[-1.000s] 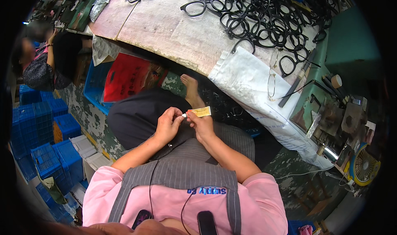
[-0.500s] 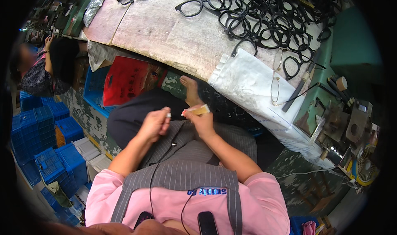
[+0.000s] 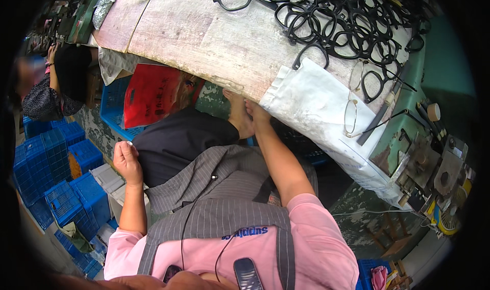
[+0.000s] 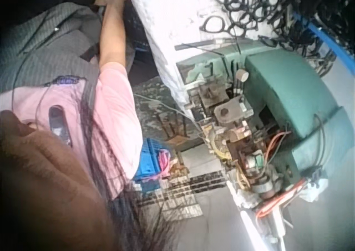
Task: The person sits on the floor under a workbench and uses a metal file to smooth the edges of black plastic eyeglass frames. They pick up frames one at a time, file the rims, and place them back on the table.
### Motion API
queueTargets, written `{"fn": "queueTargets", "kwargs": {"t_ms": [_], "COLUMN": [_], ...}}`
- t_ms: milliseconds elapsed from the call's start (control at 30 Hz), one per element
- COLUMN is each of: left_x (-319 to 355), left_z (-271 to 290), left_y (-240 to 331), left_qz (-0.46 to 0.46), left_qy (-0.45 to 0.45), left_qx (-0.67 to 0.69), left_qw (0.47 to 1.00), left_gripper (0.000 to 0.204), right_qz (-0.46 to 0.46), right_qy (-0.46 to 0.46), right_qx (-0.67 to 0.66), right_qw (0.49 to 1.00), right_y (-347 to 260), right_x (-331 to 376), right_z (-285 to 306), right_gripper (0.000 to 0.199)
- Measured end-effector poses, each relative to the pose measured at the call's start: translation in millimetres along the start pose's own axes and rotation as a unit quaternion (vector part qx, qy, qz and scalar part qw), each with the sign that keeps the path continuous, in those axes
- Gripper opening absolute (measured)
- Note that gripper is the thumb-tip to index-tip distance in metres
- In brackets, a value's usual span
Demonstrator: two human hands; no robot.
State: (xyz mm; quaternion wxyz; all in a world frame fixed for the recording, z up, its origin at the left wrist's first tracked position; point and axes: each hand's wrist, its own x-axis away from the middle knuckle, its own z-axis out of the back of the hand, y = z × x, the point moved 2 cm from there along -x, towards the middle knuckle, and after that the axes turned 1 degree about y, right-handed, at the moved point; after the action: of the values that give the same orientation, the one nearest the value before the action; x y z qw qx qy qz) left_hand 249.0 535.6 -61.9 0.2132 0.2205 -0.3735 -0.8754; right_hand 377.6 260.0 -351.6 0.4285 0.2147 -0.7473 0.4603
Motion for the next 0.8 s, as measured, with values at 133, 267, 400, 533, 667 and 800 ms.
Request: {"fn": "queueTargets", "kwargs": {"t_ms": [133, 267, 400, 533, 667, 800], "left_x": [-0.3, 1.5, 2.0, 2.2, 3.5, 4.1], "left_z": [1.1, 0.3, 0.2, -0.3, -1.9, -2.1], "left_y": [-1.3, -0.1, 0.6, 0.0, -0.7, -1.9], "left_qz": [-0.008, 0.002, 0.005, -0.002, -0.012, -0.015], "left_qy": [-0.012, -0.012, -0.019, -0.017, -0.017, -0.019], "left_qx": [-0.025, -0.018, -0.018, -0.017, -0.008, -0.004], "left_qw": [1.000, 1.000, 1.000, 1.000, 1.000, 1.000], "left_gripper": [0.030, 0.030, 0.030, 0.030, 0.030, 0.030], "right_qz": [0.030, 0.034, 0.060, 0.092, 0.087, 0.102], "right_qy": [0.031, 0.035, 0.050, 0.036, 0.063, 0.064], "right_qx": [-0.003, 0.030, 0.033, 0.036, 0.005, 0.061], "right_qw": [0.999, 0.998, 0.996, 0.994, 0.994, 0.991], "right_y": [4.3, 12.2, 19.2, 20.5, 16.9, 12.0], "right_x": [-8.2, -22.4, -37.3, -42.9, -34.3, -23.7], "right_z": [-7.1, -7.9, -5.4, -7.9, -14.1, -19.8], "right_gripper": [0.016, 0.014, 0.014, 0.014, 0.011, 0.011]}}
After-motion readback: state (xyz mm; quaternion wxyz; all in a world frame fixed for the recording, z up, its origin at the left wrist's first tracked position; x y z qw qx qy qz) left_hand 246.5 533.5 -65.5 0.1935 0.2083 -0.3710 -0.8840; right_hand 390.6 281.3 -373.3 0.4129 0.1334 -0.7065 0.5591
